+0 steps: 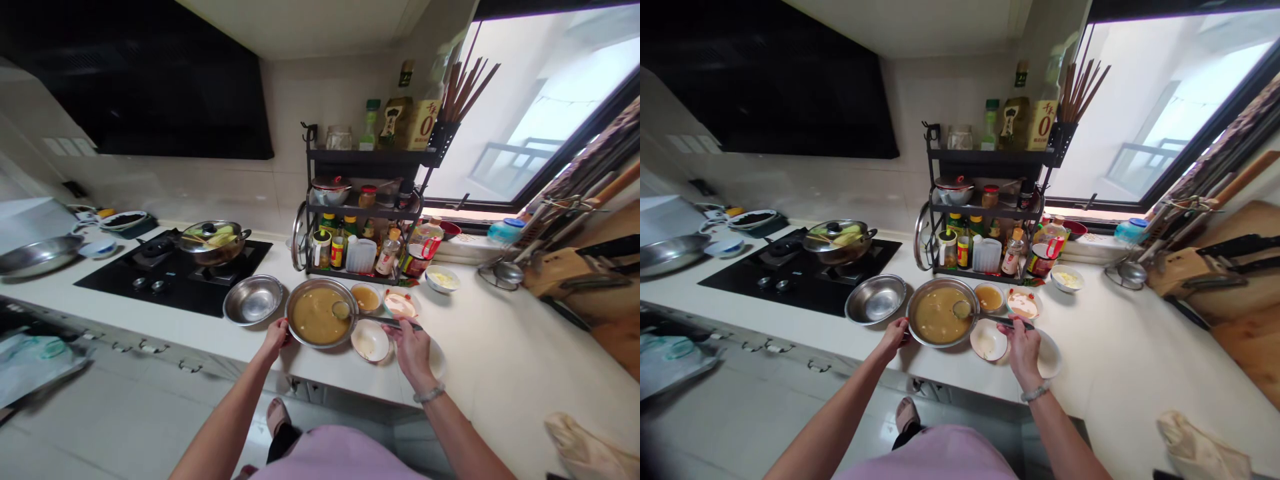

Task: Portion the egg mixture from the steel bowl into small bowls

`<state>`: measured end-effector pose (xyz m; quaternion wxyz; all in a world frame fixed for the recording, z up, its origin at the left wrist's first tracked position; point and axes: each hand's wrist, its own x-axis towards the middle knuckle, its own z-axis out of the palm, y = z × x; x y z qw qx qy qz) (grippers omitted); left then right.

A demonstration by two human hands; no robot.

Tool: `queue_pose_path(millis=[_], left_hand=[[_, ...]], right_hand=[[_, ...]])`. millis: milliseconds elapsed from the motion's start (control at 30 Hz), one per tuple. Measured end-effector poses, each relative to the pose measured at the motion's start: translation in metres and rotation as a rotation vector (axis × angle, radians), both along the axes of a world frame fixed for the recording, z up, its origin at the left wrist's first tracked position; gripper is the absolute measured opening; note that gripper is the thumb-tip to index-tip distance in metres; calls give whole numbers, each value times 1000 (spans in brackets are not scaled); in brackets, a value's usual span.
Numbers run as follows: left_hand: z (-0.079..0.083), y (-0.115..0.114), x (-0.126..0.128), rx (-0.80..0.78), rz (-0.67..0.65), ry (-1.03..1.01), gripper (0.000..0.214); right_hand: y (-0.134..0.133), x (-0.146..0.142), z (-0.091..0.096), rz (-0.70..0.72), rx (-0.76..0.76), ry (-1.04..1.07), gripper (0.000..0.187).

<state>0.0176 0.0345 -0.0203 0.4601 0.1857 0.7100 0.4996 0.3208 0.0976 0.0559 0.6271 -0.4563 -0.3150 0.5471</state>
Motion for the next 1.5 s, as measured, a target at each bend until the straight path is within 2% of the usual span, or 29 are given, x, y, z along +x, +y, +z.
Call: queue_pose_path(millis=[233, 500, 633, 733, 833, 933, 1033, 1133, 1200, 1333, 1400, 1500], left_hand=[[1, -1, 0, 15, -9, -8, 24], [0, 0, 0, 7, -11, -8, 25], [0, 0, -1, 6, -7, -6, 25], [-1, 0, -1, 8, -5, -5, 26], [-1, -1, -1, 16, -11, -5, 27], [-2, -1, -1, 23, -16, -5, 26], [-3, 0, -1, 19, -14, -2, 25], [-2, 0, -1, 14, -11, -1, 27], [-1, 0, -1, 12, -9, 0, 27], [2, -1, 1, 4, -5, 5, 24], [4, -1, 1, -5, -3, 7, 22], [6, -1, 2, -23, 4, 10, 19]], right_hand=[[7, 18, 14, -105, 1, 71, 18], [29, 66, 15, -290, 73, 28, 20], [37, 87, 10, -384, 104, -70, 21], [36, 97, 2, -401, 162, -282, 23], [30, 104, -10, -325, 251, -594, 27], [22, 109, -17, -216, 461, -848, 25], [15, 112, -16, -104, 744, -1012, 21], [9, 108, -9, -74, 860, -1059, 21], [5, 100, -2, -94, 822, -984, 22], [-5, 71, 7, -100, 577, -776, 24], [-10, 53, 7, -48, 486, -695, 26], [-15, 25, 0, 92, 430, -617, 28]])
